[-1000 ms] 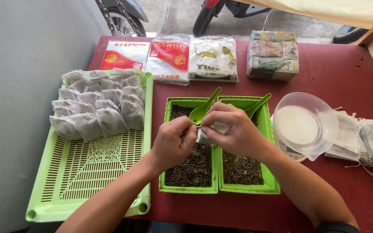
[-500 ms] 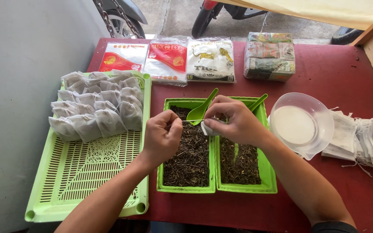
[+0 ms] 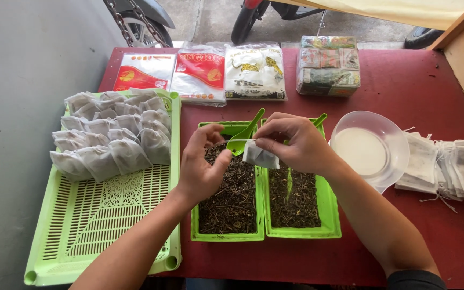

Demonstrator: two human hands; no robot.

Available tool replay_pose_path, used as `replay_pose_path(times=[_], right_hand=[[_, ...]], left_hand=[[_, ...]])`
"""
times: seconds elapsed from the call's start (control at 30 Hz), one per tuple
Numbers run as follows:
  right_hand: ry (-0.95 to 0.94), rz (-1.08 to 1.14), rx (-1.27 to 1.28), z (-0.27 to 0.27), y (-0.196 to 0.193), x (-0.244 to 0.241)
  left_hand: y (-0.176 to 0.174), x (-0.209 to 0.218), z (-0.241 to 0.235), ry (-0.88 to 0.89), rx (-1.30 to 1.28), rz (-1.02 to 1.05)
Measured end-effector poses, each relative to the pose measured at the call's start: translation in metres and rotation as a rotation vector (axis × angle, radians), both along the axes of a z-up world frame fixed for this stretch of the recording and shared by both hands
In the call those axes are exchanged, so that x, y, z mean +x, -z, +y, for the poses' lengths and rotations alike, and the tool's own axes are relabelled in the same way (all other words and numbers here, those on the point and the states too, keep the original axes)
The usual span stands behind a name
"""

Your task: Filling and sealing individual tea bags with loose tea leaves using a spoon

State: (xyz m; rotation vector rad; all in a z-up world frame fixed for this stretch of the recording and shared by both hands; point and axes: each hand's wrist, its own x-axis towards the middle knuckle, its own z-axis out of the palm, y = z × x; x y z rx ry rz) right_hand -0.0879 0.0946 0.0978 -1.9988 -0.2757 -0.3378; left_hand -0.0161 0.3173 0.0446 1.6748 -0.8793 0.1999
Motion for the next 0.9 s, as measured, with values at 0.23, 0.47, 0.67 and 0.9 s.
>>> replay_pose_path(times=[0.23,0.47,0.67,0.9], right_hand=[[-0.065,0.001,0.036,0.011,0.007,-0.002],[-0.102,0.027,0.048,0.015,0.006,-0.003],[-0.114,0.043,0.035,0.018,0.006,-0.003],[-0.16,0.016,0.022,0.019,0.009,-0.002]], left_hand=[[0.002,-0.013,-0.012,0.096,0.118,-0.125],[0.01,-0.009,-0.013,0.005,0.078,-0.186],[0.008,-0.008,-0.011,-0.037,0.028,-0.197],[-0.014,-0.017,-0.011,0.049,-0.024,-0.235]])
